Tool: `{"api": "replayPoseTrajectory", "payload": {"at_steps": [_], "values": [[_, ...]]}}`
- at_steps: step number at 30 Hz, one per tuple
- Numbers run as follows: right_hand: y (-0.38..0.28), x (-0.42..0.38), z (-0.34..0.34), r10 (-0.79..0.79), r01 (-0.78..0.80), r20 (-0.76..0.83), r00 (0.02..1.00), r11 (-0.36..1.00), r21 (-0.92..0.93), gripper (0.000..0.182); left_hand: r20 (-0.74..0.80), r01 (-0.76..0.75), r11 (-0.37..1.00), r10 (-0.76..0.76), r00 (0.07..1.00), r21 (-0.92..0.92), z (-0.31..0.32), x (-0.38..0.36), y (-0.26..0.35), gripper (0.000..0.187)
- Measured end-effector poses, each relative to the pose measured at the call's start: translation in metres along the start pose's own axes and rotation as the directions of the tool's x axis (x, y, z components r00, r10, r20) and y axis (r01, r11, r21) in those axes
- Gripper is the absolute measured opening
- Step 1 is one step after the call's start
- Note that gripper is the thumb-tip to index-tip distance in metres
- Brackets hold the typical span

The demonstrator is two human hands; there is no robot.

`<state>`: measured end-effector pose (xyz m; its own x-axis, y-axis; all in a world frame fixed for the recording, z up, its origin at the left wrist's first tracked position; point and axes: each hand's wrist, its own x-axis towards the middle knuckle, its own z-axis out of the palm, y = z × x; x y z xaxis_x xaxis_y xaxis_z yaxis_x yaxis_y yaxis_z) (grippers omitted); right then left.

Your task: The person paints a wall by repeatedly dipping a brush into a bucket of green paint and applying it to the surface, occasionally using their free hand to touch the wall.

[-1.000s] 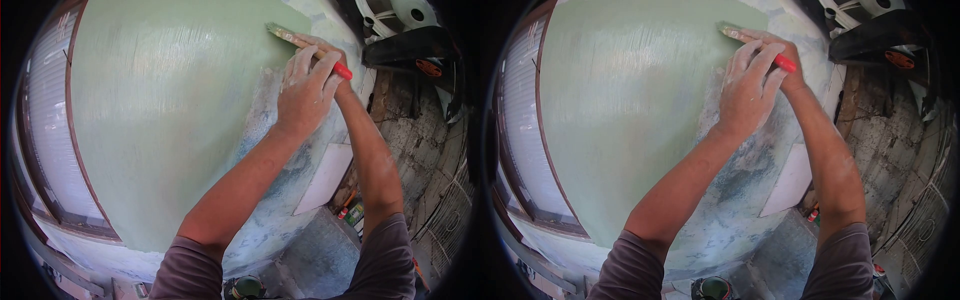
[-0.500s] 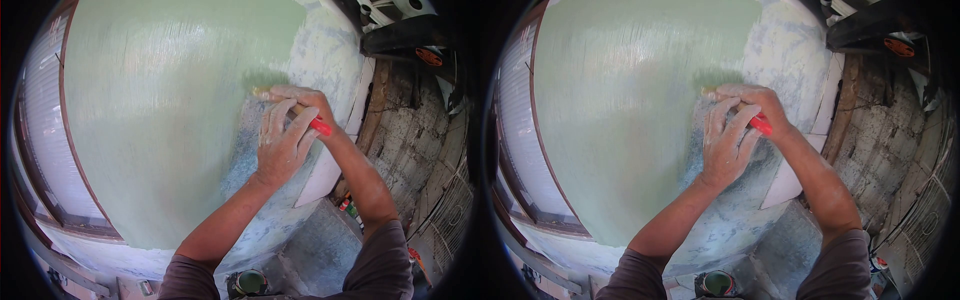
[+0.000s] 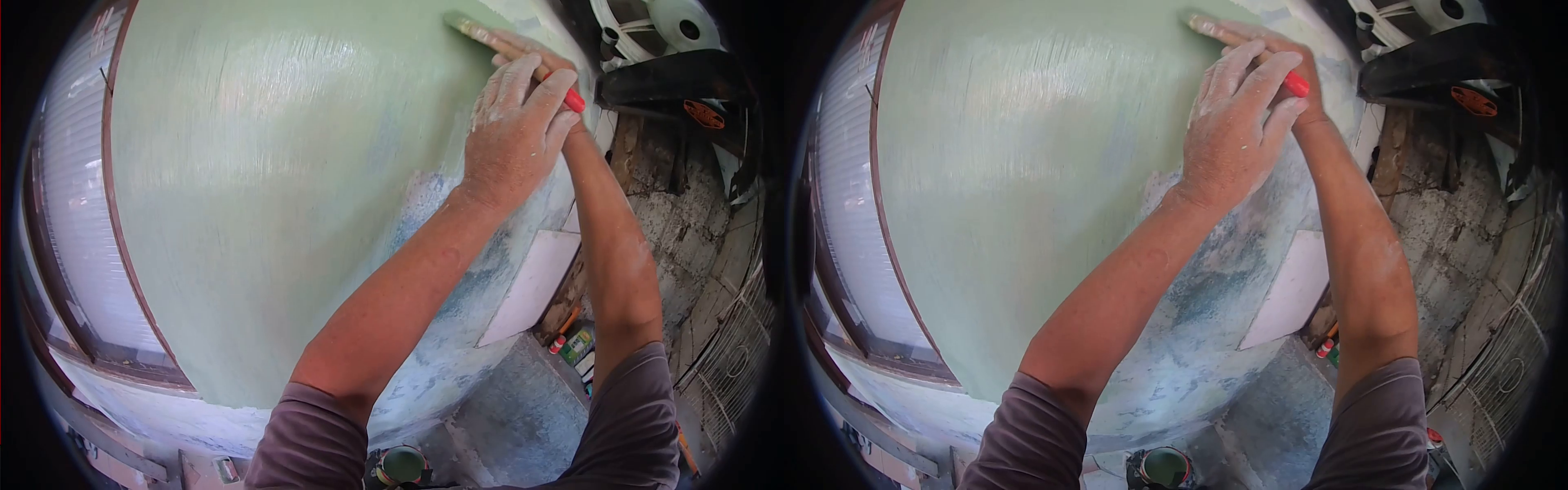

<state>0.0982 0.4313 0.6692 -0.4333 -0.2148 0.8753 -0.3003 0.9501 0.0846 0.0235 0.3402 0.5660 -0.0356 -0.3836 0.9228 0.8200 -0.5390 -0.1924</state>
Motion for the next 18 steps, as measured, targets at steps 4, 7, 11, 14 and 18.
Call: {"api": "replayPoseTrajectory", "payload": {"at_steps": [4,7,11,14,18], "values": [[0.021,-0.033,0.028,0.031,-0.032,-0.025,0.999,0.999,-0.008,0.035,0.040,0.004,0.999,-0.006,0.999,0.041,-0.015,-0.035,-0.006,0.041],[0.013,-0.061,0.043,-0.043,0.033,-0.039,0.998,0.972,-0.233,0.032,0.079,0.028,0.997,-0.033,0.996,0.065,-0.028,-0.062,0.002,0.041],[0.000,-0.086,0.059,-0.104,0.089,-0.029,0.994,0.938,-0.335,0.035,0.130,0.067,0.994,-0.078,0.989,0.089,-0.041,-0.088,0.012,0.043],[-0.001,-0.098,0.064,-0.120,0.112,-0.004,0.993,0.939,-0.325,0.034,0.162,0.083,0.992,-0.097,0.982,0.094,-0.046,-0.101,0.016,0.044],[-0.007,-0.113,0.072,-0.080,0.078,0.002,0.997,0.959,-0.273,0.033,0.170,0.099,0.991,-0.113,0.979,0.088,-0.053,-0.116,0.022,0.044]]}}
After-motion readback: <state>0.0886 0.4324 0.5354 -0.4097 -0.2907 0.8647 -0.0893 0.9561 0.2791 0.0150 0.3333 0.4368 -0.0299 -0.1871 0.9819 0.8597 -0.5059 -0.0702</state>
